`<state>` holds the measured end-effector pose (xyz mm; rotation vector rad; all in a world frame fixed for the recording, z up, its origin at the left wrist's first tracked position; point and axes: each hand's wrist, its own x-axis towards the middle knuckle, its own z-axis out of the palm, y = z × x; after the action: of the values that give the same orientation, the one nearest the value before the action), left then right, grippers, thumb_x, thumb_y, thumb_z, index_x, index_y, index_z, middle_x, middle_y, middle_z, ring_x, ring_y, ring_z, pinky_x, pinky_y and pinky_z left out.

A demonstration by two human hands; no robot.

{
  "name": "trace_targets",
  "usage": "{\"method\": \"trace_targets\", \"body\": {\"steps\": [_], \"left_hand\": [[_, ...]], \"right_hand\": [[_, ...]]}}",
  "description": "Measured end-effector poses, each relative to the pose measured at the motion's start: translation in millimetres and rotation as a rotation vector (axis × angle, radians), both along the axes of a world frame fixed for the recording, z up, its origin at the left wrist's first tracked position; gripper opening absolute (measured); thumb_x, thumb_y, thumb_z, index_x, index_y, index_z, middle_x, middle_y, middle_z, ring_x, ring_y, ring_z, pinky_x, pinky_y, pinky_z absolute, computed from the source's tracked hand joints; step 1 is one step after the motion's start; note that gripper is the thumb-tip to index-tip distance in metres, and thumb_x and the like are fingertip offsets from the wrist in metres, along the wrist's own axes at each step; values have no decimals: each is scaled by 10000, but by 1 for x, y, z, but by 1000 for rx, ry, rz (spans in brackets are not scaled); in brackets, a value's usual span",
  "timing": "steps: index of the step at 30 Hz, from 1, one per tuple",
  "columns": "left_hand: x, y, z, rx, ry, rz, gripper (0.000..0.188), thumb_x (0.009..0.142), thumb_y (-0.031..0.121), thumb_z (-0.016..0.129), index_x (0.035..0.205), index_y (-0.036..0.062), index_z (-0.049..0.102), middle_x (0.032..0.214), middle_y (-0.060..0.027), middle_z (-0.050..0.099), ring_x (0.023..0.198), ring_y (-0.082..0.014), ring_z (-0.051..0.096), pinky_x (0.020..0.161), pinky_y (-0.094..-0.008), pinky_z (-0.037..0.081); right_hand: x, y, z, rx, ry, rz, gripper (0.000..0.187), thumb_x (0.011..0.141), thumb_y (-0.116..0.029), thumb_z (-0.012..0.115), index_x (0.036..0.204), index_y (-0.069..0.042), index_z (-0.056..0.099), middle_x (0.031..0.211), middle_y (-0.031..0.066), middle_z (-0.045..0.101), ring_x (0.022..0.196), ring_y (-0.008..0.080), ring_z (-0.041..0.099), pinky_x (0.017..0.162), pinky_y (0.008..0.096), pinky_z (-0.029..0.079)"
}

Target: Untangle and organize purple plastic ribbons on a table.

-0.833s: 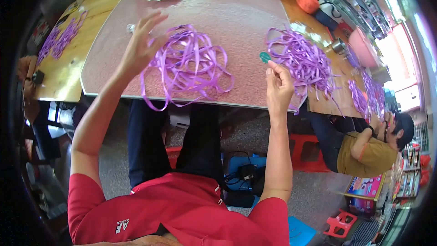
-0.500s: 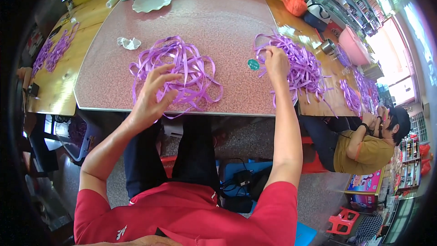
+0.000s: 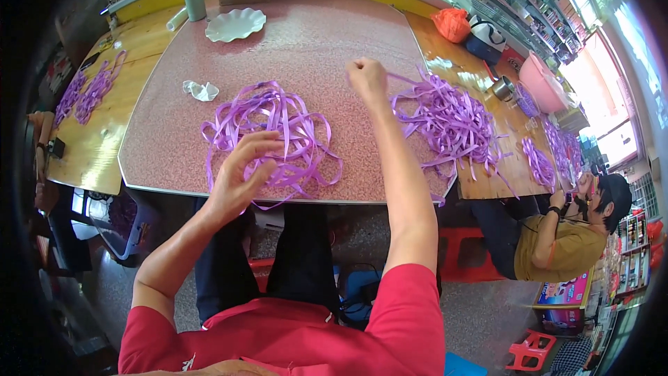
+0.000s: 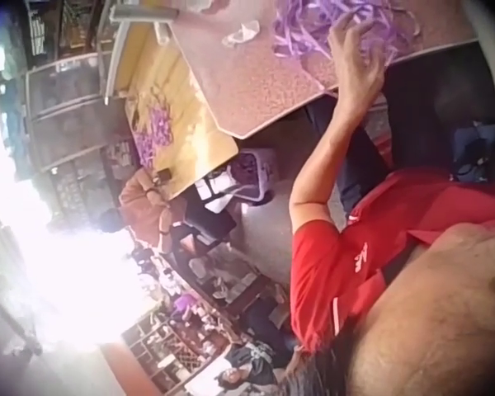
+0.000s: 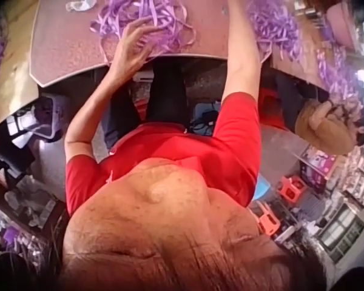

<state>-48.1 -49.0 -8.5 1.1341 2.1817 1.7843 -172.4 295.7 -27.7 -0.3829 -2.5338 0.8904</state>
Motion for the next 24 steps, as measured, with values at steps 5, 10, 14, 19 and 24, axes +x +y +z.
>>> {"method": "trace_targets", "body": {"steps": [5, 10, 14, 19, 24], "left_hand": [[-32, 19, 7, 255, -363, -20, 462, 1012, 208, 558, 1416, 12, 448, 1394, -96, 517, 1245, -196, 532, 1040, -353, 433], [-29, 30, 5, 396, -639, -197, 409, 998, 250, 603, 1317, 1, 546, 1092, -65, 659, 947, -117, 636, 801, -271, 521], [-12, 17, 5, 340, -694, -147, 228, 981, 232, 636, 1024, 8, 635, 811, -4, 635, 695, -73, 579, 641, -244, 480], [2, 3, 15, 272, -634, -195, 211, 985, 223, 629, 993, 12, 625, 762, 21, 586, 660, -57, 534, 603, -235, 448], [3, -13, 30, 82, -556, -307, 163, 1009, 185, 579, 1008, 23, 592, 761, 37, 552, 674, -44, 520, 598, -220, 424]], "right_hand": [[77, -117, 56, -988, 126, 338, 181, 960, -197, 643, 938, -26, 697, 765, 27, 658, 614, 70, 568, 538, 215, 450], [134, -153, 66, -1174, 71, 407, 188, 965, -210, 643, 977, -30, 695, 815, 36, 681, 652, 61, 594, 584, 190, 472], [159, -157, 59, -1057, 125, 385, 175, 957, -219, 661, 989, -49, 692, 881, 40, 710, 656, 56, 601, 611, 187, 491], [181, -144, 47, -550, 390, 297, 145, 952, -152, 661, 1046, -44, 648, 1037, 47, 671, 852, 67, 601, 740, 182, 461], [193, -151, 65, -2, 389, 649, 387, 913, -59, 674, 1281, 4, 570, 1111, 54, 639, 1073, 147, 591, 931, 272, 466]]}}
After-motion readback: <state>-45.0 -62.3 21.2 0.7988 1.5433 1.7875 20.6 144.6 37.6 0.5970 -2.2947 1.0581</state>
